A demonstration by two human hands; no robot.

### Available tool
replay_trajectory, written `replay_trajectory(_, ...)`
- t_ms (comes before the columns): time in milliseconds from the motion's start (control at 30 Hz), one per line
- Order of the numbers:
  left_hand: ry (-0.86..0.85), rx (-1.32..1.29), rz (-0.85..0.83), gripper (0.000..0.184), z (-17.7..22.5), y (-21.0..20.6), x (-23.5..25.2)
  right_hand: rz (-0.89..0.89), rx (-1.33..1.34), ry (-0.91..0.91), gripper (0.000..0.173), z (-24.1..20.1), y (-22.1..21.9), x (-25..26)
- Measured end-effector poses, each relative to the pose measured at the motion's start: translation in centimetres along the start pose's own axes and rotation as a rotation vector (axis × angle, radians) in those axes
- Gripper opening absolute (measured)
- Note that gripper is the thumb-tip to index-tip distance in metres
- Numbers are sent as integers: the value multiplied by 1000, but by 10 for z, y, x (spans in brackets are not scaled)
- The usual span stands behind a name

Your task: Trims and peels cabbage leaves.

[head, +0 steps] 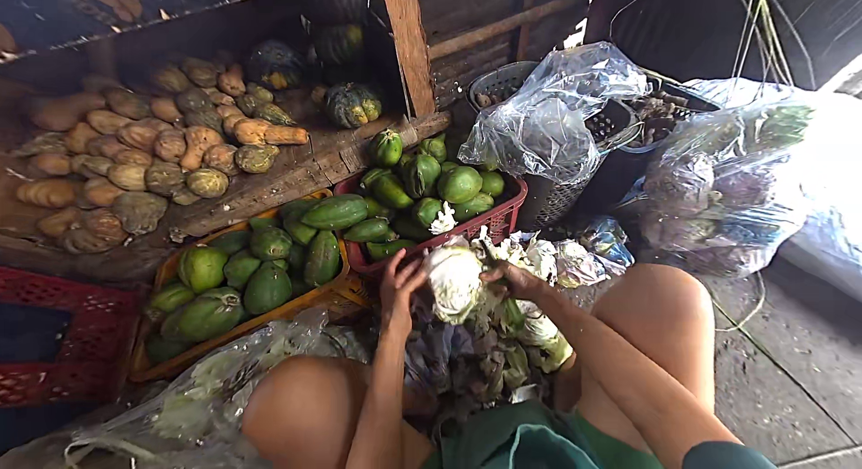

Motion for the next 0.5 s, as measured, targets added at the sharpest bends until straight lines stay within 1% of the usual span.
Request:
replay_trajectory(33,-27,-9,-7,61,-6,4,0,65,-42,-6,41,0,7,-1)
replay_trajectory(67,-38,43,-56,72,-21,2,1,169,-105,-28,42,5,15,4)
replay_trajectory(100,-36,148,-116,88,-40,-3,4,267,-193,-54,44,12,20,9)
replay_trajectory(133,-26,304,-162,105,-58,-11,8,314,-301,-89,50,19,22,12)
replay_trajectory(167,-4,502,-189,119,-68,-18,10,316,-398,-128,58,23,18,12)
replay_trajectory(200,14,681,-206,130,-71,-23,9,291,-484,-153,65,23,10,10)
replay_trajectory(267,66,868,-289,140,-69,-27,10,247,-663,-179,75,17,-5,8)
replay_trajectory(300,89,917,-333,142,-68,-27,10,239,-742,-182,74,12,-11,7)
replay_trajectory(333,92,938,-357,142,-68,-26,10,237,-789,-164,69,7,-16,6)
replay_trajectory(367,70,931,-352,143,-70,-23,10,244,-811,-134,58,4,-18,5)
replay_trajectory(400,27,891,-313,143,-77,-20,11,262,-787,-100,45,3,-19,4)
replay_trajectory(433,-13,825,-256,143,-83,-16,11,269,-705,-82,37,2,-19,3)
replay_trajectory(500,1,719,-184,142,-91,-14,9,254,-467,-104,35,2,-24,-3)
Point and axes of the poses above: each hand's wrist, its own x-axis towards the middle knuckle, its own y-axis out of the back of the hand, z = x × y, the point moved 1 cm from there along x, towards the middle knuckle, and after that the axes turned 2 degrees about y, right-handed, at the moved point
